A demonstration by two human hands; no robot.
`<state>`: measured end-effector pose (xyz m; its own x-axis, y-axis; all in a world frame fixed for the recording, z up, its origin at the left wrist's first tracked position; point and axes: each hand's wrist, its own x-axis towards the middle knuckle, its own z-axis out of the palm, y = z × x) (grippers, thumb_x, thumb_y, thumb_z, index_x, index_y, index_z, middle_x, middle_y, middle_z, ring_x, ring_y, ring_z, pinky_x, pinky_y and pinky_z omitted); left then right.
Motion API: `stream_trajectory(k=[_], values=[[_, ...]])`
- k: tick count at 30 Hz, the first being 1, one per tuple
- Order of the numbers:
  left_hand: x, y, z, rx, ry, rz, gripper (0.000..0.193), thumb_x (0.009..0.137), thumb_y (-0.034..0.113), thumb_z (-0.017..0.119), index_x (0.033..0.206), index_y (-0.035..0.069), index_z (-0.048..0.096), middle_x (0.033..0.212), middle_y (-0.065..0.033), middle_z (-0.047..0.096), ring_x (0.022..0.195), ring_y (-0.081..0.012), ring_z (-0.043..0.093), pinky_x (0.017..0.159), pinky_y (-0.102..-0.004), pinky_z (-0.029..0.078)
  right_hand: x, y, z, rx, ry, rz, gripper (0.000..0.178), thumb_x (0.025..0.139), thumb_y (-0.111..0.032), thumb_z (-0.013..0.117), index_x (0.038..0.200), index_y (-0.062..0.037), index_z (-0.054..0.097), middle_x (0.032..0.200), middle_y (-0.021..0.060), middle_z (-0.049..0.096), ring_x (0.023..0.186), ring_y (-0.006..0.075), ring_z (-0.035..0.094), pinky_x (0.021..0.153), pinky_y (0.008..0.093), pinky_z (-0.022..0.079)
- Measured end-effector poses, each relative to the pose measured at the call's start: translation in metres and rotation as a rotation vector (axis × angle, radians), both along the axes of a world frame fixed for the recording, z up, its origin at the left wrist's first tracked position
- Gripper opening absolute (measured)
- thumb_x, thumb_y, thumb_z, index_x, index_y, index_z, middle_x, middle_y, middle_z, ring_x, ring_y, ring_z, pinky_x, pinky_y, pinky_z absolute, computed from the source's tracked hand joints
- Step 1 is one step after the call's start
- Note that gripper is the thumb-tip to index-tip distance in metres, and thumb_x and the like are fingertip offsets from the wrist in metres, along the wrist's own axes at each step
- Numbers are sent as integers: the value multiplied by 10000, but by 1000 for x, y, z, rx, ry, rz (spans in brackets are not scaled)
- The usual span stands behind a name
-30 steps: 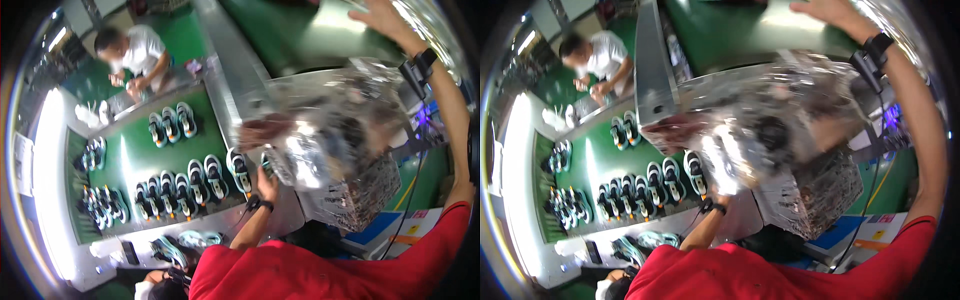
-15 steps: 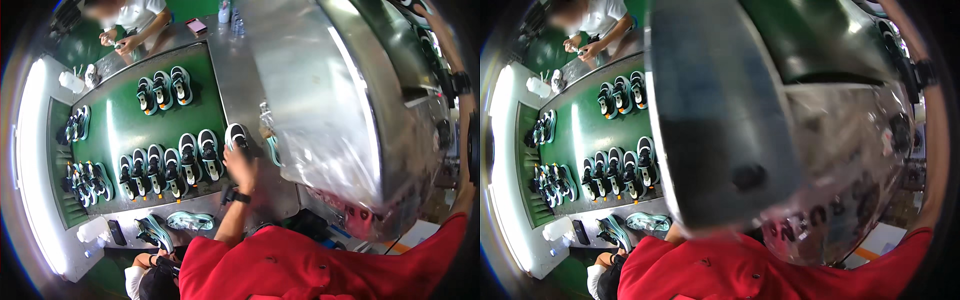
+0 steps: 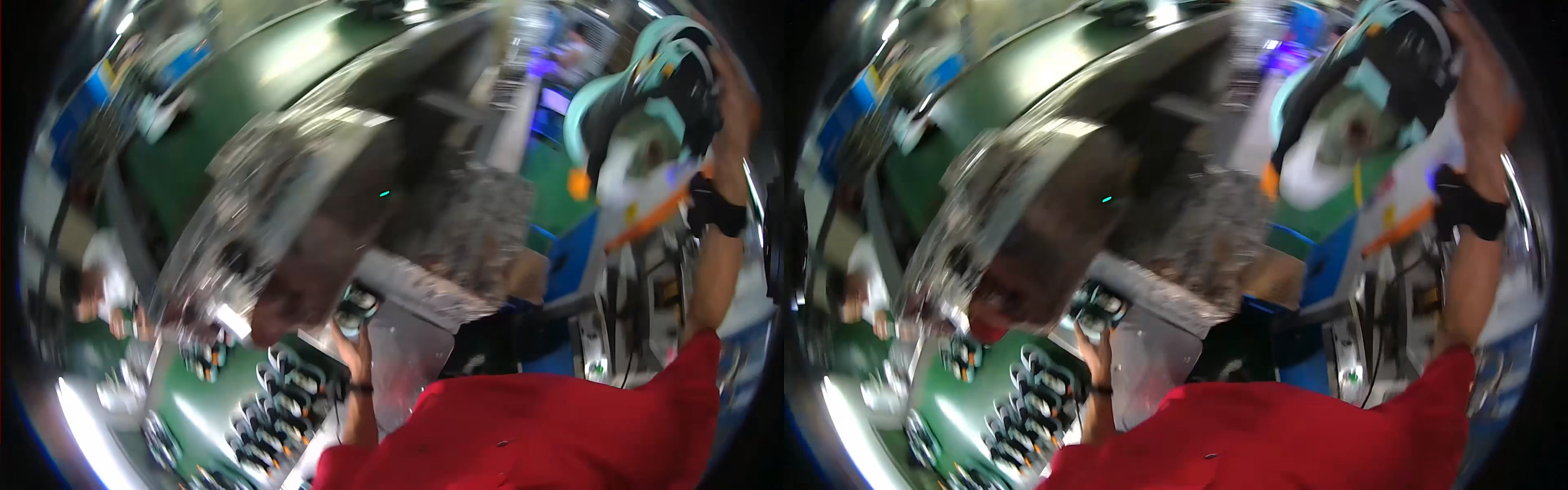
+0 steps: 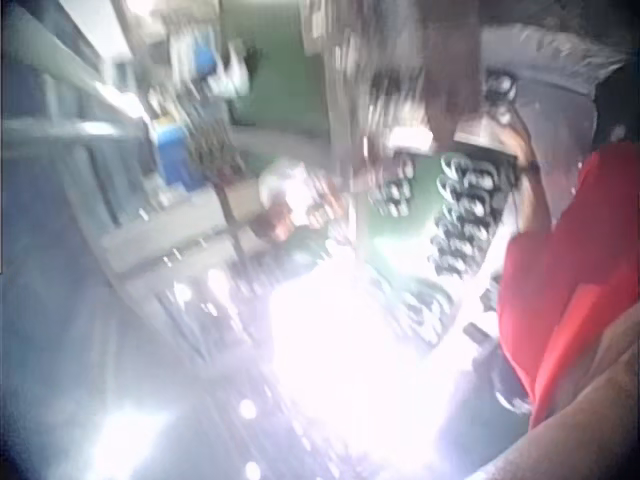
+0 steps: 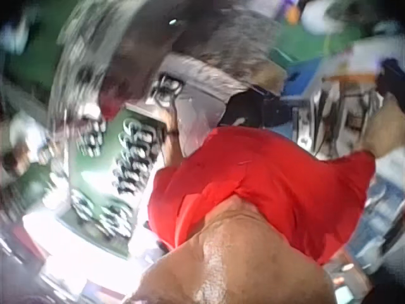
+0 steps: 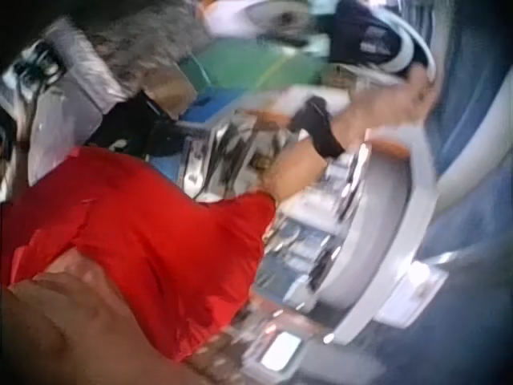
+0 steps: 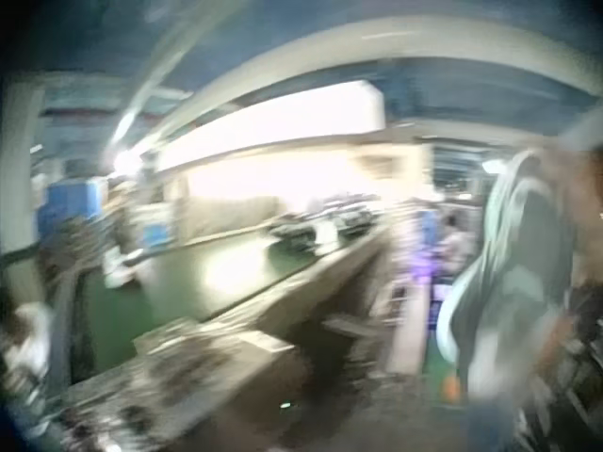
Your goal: Manually place shoes into a pressing or attachment machine and then move them back to a conveyor belt.
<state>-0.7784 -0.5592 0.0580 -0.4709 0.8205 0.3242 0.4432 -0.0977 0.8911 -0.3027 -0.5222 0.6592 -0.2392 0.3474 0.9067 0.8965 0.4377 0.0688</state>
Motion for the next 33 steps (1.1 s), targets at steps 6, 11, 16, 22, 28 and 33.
stream_trajectory(k=[6, 11, 16, 22, 28, 33], values=[[169, -78, 230, -692, -1058, -1678, 680, 948, 384, 610, 1446, -9, 365, 1410, -198, 479, 1235, -298, 540, 1038, -425, 417, 1, -162, -83, -471, 540, 142, 301, 839, -82, 523, 1083, -59, 698, 961, 58, 686, 814, 113, 635, 766, 247, 515], [340, -157, 319, -716, -1057, -2114, 951, 888, 718, 401, 1462, -30, 278, 1481, -204, 372, 1298, -356, 465, 1084, -482, 371, 58, -273, -167, -532, 1002, 138, 282, 836, -114, 575, 1085, -22, 670, 951, 49, 674, 852, 88, 613, 763, 251, 496], [462, -259, 300, -912, -1021, -2108, 666, 991, 535, 328, 1420, 30, 402, 1361, -171, 520, 1145, -310, 576, 977, -449, 471, 123, -436, -235, -231, 1216, -113, 526, 963, -363, 577, 1340, -8, 489, 1129, 91, 653, 891, 112, 617, 778, 256, 500], [600, -416, 298, -721, -553, -2016, 412, 984, 212, 540, 1344, 31, 454, 1149, -110, 617, 1054, -195, 617, 880, -340, 524, 153, -625, -308, 25, 1306, -383, 762, 815, -498, 723, 1378, -53, 466, 1233, 89, 598, 1099, 167, 580, 873, 307, 493], [724, -520, 248, -669, -306, -2359, 746, 944, 257, 625, 1514, -8, 225, 1304, -160, 542, 1085, -198, 560, 969, -299, 430, 189, -736, -341, 402, 1584, -945, 528, 714, -120, 761, 1213, -29, 611, 1012, 31, 642, 888, 114, 588, 812, 261, 487], [863, -583, 215, -464, 68, -2146, 486, 856, 317, 717, 1134, -51, 563, 1133, -199, 650, 1059, -272, 624, 884, -378, 476, 202, -814, -333, 591, 1625, -1127, 490, 753, -98, 700, 1223, -14, 591, 1060, 49, 619, 887, 109, 581, 802, 240, 481]])
